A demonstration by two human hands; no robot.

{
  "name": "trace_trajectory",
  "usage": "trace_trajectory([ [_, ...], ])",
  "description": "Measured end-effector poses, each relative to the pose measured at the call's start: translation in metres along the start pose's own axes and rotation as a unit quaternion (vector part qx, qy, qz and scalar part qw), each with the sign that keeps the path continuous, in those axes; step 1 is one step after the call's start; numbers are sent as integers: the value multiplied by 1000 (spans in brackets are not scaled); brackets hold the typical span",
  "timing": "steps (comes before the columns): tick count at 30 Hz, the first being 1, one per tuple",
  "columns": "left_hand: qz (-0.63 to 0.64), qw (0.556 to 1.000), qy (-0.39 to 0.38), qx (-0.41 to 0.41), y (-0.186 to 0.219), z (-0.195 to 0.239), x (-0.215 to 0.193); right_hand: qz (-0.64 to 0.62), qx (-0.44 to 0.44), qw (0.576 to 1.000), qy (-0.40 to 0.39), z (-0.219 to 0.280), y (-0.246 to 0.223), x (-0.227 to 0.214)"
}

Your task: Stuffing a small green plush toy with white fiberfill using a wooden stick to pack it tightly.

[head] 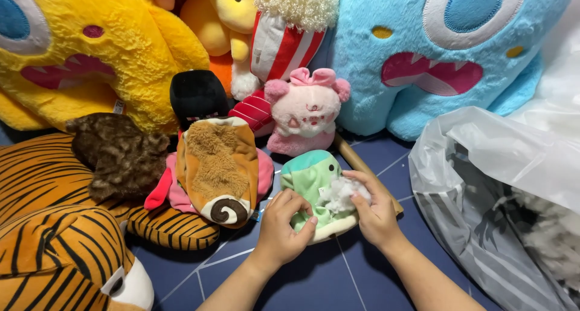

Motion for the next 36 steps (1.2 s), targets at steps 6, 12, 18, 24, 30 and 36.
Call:
trace_trajectory([
  [6,-24,999,-37,-13,-2,-1,9,103,-165,975,-109,-4,-48,28],
  [12,-9,999,-33,25,5,0,8,129,-212,958,-142,-5,-74,42],
  [18,-6,999,-44,28,4,0,11,140,-44,980,-134,-3,-24,32],
  [24,-7,997,-67,44,7,3,15,207,-68,959,-182,-1,-16,32],
  [30,-20,999,-42,17,-6,1,15,174,-54,960,-214,6,-26,46],
  [36,-9,998,-56,19,-5,2,16,214,-97,929,-285,10,-35,62],
])
Point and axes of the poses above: each hand's wrist, its own z-axis away from the middle knuckle, its own x-axis out of the palm, y = z × x, the point moved 10 cm from there along -z, towards the middle knuckle, and after that the axes turned 15 degrees about -x, right-handed, at the moved point
